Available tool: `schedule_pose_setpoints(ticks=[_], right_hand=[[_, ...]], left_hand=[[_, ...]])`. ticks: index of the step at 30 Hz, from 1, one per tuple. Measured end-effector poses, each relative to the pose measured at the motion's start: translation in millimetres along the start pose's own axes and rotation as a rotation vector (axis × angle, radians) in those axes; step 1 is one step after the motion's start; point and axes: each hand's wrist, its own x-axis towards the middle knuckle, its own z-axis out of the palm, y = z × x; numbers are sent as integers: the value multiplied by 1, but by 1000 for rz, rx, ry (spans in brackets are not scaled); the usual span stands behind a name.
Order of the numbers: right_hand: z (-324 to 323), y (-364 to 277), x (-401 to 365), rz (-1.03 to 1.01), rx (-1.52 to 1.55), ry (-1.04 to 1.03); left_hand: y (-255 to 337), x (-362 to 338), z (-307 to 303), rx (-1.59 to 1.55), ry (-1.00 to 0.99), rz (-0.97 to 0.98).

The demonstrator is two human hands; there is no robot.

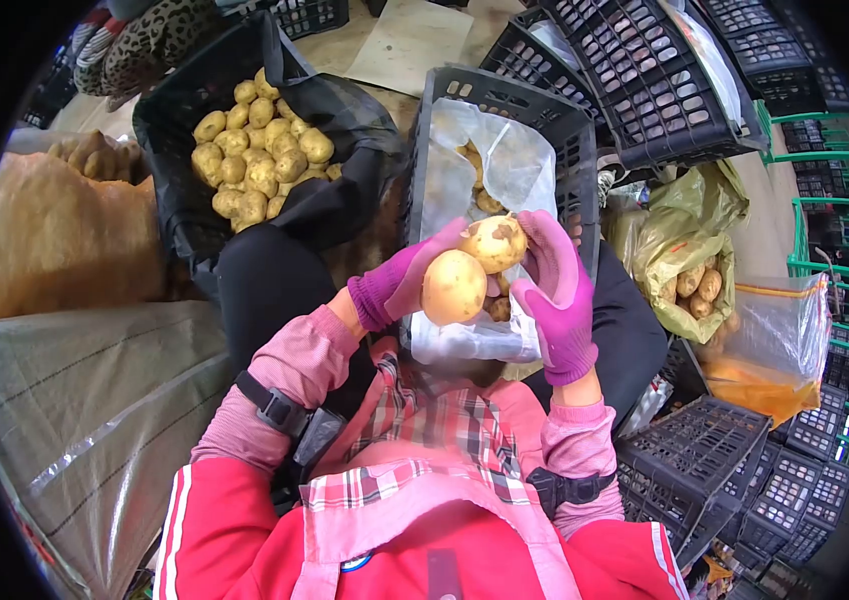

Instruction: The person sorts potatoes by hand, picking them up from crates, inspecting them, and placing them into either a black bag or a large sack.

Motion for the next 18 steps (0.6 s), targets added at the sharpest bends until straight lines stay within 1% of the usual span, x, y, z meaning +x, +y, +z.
schedule_pose_setpoints(ticks=[2, 3, 6, 9, 10, 13, 16, 18], right_hand=[[8, 0, -1, 135, 143, 66], [11, -1, 1, 131, 61, 53], [19, -4, 5, 123, -187, 15], [23, 4, 3, 40, -143, 81], [24, 7, 3, 15, -129, 98], [22, 18, 10, 61, -314, 95], [22, 24, 12, -17, -506, 168], [25, 20, 12, -82, -535, 177]], left_hand=[[3, -2, 16, 103, 96, 139], [5, -3, 21, 157, 143, 206], [-4, 1, 8, 352, 56, 377], [-3, 1, 3, 550, 214, 475], [-5, 2, 1, 575, 207, 479], [-13, 4, 1, 602, 191, 471], [-13, -1, 10, 560, 190, 420], [-15, -4, 10, 542, 194, 347]])
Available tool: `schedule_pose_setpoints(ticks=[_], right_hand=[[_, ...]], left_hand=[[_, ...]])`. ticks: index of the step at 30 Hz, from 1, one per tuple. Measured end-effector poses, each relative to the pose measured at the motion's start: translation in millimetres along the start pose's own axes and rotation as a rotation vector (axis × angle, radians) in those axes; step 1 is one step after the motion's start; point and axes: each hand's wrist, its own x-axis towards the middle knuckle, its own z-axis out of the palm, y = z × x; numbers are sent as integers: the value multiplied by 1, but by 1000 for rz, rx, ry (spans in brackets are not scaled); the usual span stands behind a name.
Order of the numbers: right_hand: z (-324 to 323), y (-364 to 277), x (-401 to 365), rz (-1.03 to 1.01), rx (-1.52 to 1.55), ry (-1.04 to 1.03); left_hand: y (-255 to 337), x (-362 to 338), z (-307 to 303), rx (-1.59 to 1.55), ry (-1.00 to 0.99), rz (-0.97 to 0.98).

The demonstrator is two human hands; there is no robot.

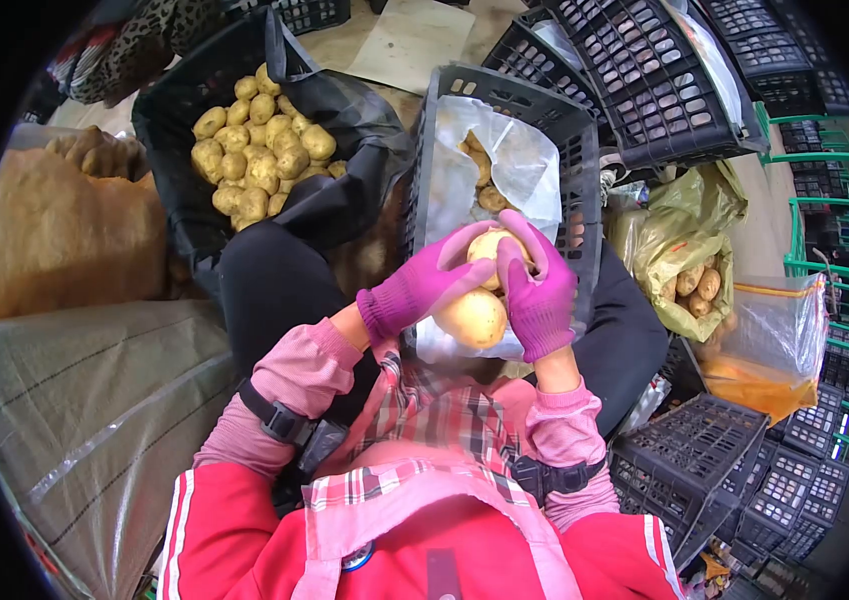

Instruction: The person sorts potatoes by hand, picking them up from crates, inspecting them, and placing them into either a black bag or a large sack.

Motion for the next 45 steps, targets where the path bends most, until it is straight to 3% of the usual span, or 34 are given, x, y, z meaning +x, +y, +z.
schedule_pose_setpoints(ticks=[5, 8, 12, 13, 18, 21, 27, 31, 34, 37, 40, 42, 45], right_hand=[[-13, -10, 1, 6, 121, 76], [-24, -20, 8, 220, 390, 86], [-20, -46, 2, 27, 364, -25], [-21, -44, 3, -49, 221, -74], [-18, -48, 0, 14, 166, -66], [-26, -35, -2, 85, 237, -53], [-30, -34, 0, 142, 312, -213], [-30, -35, -3, 259, 641, -160], [-31, -28, -6, 278, 693, -175], [-32, -26, -4, 306, 654, -190], [-28, -27, -1, 239, 381, -180], [-20, -17, -3, 207, 100, -103], [-11, -1, -9, 255, 116, 59]], left_hand=[[10, -4, -1, -99, -52, -59], [29, -8, -2, -286, -125, -56], [32, -8, -4, -358, -170, -71], [35, -11, -5, -359, -194, -105], [32, -15, -9, -441, -227, -163], [41, -15, 1, -451, -208, -63], [38, -10, 0, -336, -154, -81], [38, -8, 0, -281, -119, -90], [37, -7, 0, -265, -107, -83], [34, -6, -1, -200, -82, -69], [24, -5, -4, -56, -67, 0], [11, 2, -3, 44, -54, 0], [2, 9, -4, 69, -32, -72]])
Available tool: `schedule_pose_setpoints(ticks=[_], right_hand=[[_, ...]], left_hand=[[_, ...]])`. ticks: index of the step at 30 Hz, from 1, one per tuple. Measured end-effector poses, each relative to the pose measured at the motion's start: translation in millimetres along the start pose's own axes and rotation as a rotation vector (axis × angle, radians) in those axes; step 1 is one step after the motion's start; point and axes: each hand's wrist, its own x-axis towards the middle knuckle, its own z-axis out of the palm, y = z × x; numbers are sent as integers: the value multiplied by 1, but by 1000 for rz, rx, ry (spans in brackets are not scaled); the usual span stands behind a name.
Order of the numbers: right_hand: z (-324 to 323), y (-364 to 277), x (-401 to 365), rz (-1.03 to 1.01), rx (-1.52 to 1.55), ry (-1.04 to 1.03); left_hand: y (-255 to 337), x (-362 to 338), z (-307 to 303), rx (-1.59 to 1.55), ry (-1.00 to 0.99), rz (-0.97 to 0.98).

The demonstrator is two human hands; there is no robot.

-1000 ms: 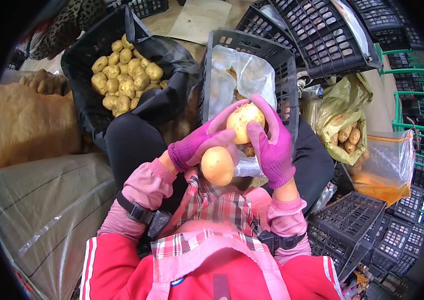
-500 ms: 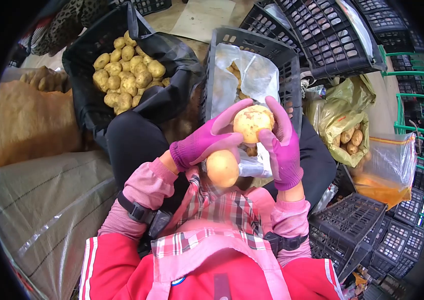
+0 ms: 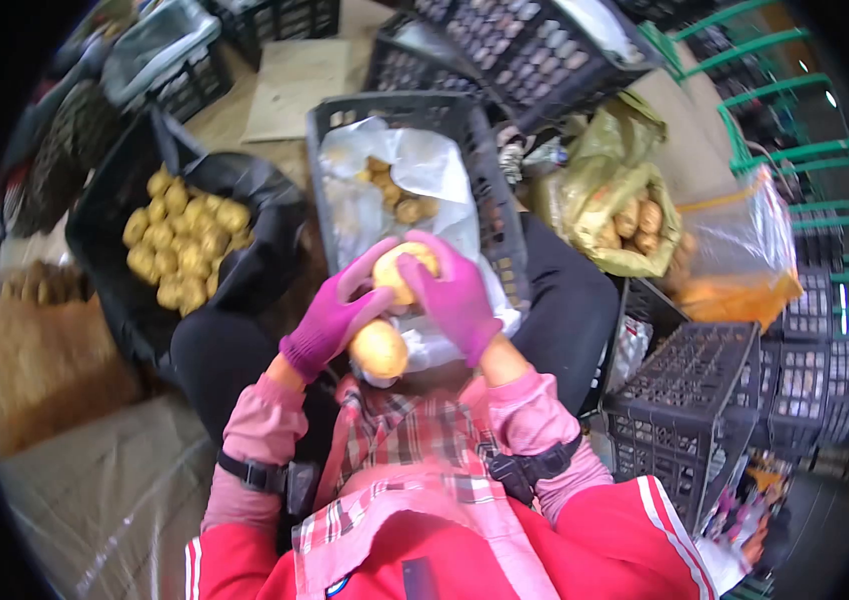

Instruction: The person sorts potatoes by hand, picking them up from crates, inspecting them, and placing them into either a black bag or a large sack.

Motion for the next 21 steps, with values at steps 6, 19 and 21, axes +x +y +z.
schedule_pose_setpoints(ticks=[6, 19, 21], right_hand=[[-13, 32, -10, 179, 266, -94], [-110, 7, -64, 15, 302, 308], [-134, 4, -70, -38, 466, 368]], left_hand=[[-3, -4, 12, -65, -86, -117], [-40, 10, -15, -740, 155, -392], [-41, 11, -13, -764, 138, -376]])
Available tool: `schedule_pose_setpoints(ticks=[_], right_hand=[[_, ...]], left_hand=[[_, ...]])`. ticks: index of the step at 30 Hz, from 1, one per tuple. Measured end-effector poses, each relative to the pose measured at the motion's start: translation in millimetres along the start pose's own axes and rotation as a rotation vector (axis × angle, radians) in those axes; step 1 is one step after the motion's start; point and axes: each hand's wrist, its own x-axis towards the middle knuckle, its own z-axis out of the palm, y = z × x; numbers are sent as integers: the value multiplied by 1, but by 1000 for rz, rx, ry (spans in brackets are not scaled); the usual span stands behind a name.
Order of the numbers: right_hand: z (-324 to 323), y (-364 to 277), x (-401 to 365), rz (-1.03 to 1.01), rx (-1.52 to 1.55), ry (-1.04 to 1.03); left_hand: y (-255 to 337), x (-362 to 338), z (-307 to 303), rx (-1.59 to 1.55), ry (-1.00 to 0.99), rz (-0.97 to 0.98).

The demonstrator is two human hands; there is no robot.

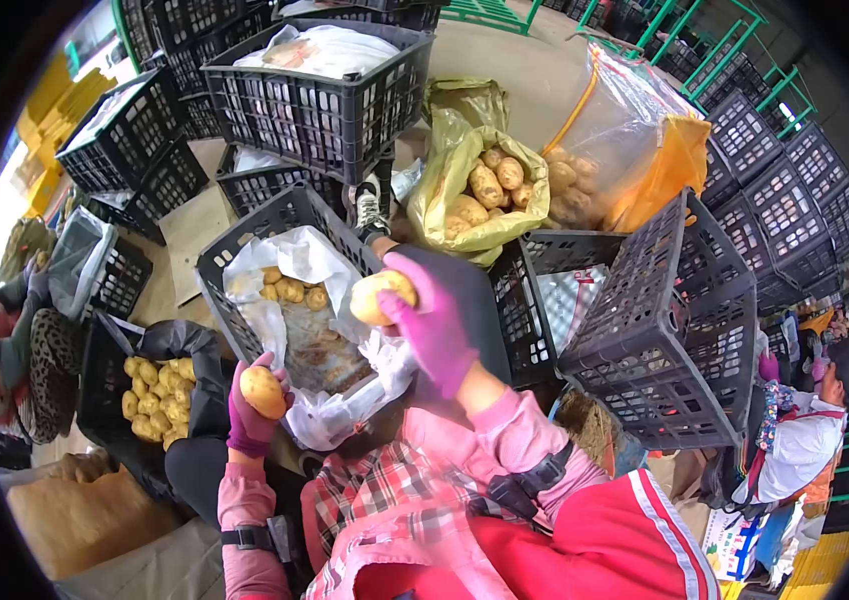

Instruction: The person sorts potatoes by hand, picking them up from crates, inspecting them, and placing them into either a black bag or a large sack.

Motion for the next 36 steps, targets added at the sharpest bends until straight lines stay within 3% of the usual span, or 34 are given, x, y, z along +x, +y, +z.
schedule_pose_setpoints(ticks=[2, 4, 6, 10, 12, 14, 15, 16, 18, 20, 23, 24, 25, 26, 27, 28, 29, 31, 32, 34, 36], right_hand=[[-18, -35, -3, 70, 152, 67], [-42, -30, 14, -272, 32, 232], [-73, -28, 52, -345, -37, 388], [-154, 25, 165, -249, -465, 670], [-207, 68, 218, 59, -590, 585], [-214, 89, 226, 75, -296, 608], [-235, 121, 246, -7, -503, 635], [-191, 57, 200, 133, -313, 552], [-212, 116, 216, 15, -309, 536], [-194, 120, 175, 63, -299, 475], [-207, 144, 148, -139, -1372, 167], [-183, 103, 134, 106, -1695, 12], [-196, 115, 131, 7, -1923, -20], [-223, 131, 130, -296, -1989, -18], [-227, 118, 148, -11, -2007, -64], [-233, 106, 154, -125, -1940, 111], [-237, 84, 162, -275, -1952, 139], [-232, 52, 176, -339, -1956, 219], [-216, 33, 174, -248, -2006, 244], [-195, 17, 173, -228, -1813, 250], [-136, 14, 150, -532, -1384, 99]], left_hand=[[-3, -4, 5, -9, -24, -5], [-9, -8, 10, -7, -20, -53], [-16, -9, 13, 34, 47, -59], [-18, -22, 30, 67, 115, -26], [-19, -36, 43, 132, 139, 57], [-17, -51, 58, 203, 225, 131], [-14, -55, 53, 198, 127, 126], [-13, -56, 47, 166, 125, 127], [-10, -58, 39, 114, 116, 121], [-9, -55, 37, 88, 54, 120], [-10, -44, 16, 54, -6, 118], [-14, -42, 14, 131, 42, 204], [-10, -44, 7, 41, -67, 124], [-8, -44, 8, 8, -116, 117], [-8, -46, 13, 40, -128, 139], [-8, -43, 8, 1, -235, 161], [-11, -42, 8, -45, -259, 165], [-11, -51, 18, 34, -269, 228], [-8, -55, 27, 79, -294, 257], [-5, -58, 35, 112, -312, 294], [-8, -59, 38, 148, -312, 317]])
